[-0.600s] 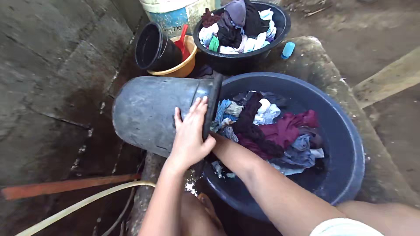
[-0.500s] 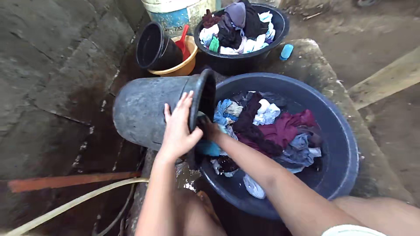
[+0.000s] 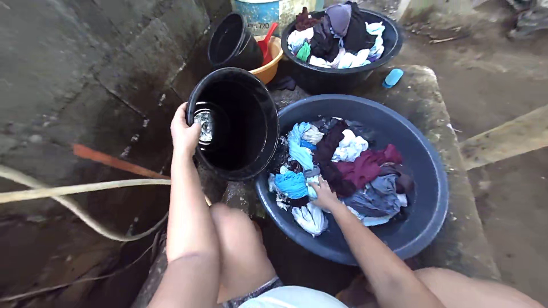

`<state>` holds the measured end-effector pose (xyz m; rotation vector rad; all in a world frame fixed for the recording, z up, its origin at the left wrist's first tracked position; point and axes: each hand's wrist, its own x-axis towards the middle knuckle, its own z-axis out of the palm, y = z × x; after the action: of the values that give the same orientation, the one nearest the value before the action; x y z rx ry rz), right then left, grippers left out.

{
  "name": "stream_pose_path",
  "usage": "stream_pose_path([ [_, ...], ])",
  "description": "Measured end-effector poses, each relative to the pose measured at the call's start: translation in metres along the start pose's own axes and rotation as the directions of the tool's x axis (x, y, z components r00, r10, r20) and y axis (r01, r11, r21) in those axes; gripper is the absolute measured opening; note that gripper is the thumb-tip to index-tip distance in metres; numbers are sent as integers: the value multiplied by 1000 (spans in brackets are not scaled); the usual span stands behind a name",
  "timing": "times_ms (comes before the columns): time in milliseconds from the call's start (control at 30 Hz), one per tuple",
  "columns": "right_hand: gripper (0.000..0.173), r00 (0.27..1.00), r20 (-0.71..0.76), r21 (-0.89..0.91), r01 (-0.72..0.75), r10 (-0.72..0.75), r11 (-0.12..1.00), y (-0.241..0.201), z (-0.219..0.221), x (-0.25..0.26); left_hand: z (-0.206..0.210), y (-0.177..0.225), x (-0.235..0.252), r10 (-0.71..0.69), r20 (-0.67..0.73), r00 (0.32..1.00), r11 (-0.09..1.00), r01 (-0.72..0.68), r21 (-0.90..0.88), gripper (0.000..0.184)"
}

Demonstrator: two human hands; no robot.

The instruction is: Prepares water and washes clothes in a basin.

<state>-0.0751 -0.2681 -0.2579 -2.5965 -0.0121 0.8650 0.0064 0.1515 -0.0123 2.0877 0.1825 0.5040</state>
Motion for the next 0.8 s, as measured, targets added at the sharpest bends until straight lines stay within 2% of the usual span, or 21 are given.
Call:
stream_pose_path([
  [67,76,998,61,-68,-20,24,997,-23,-8,-13,-3,-6,-6,68,-29,997,994,-66,90,64],
  [133,69,998,64,-21,1,0,1000,-60,-25,-18,-9,-1,-12,153,-20,988,970,-147,192,57],
  [167,68,998,38,55,47,-49,997,-79,-32,-16,-15,2,-15,207,-4,978,951,-201,235,54],
  [233,71,988,-50,329,154,-146,932,-117,-37,-9,-28,4,-21,348,33,937,895,-342,286,52],
  [333,86,991,-100,734,137,-94,665,-180,-35,0,-44,11,-33,570,87,817,764,-566,310,50],
  [400,90,1000,-28,890,19,14,457,-216,-31,12,-52,17,-43,670,116,733,675,-667,314,49],
  [433,84,997,20,931,-44,68,363,-233,-31,17,-56,20,-47,710,128,693,634,-707,313,48],
  [467,76,994,64,952,-88,89,293,-247,-34,19,-59,21,-49,748,135,650,592,-744,309,46],
  [500,67,993,84,958,-103,82,268,-258,-36,20,-62,22,-52,781,139,609,552,-777,303,42],
  [600,50,996,83,956,-84,15,281,-278,-37,26,-75,23,-58,843,146,518,454,-830,322,30],
  [667,47,998,68,966,-63,-12,250,-289,-41,28,-84,21,-60,858,128,497,432,-835,341,28],
  [800,44,999,36,978,-31,-17,206,-307,-45,31,-96,8,-59,858,62,509,460,-817,347,29],
])
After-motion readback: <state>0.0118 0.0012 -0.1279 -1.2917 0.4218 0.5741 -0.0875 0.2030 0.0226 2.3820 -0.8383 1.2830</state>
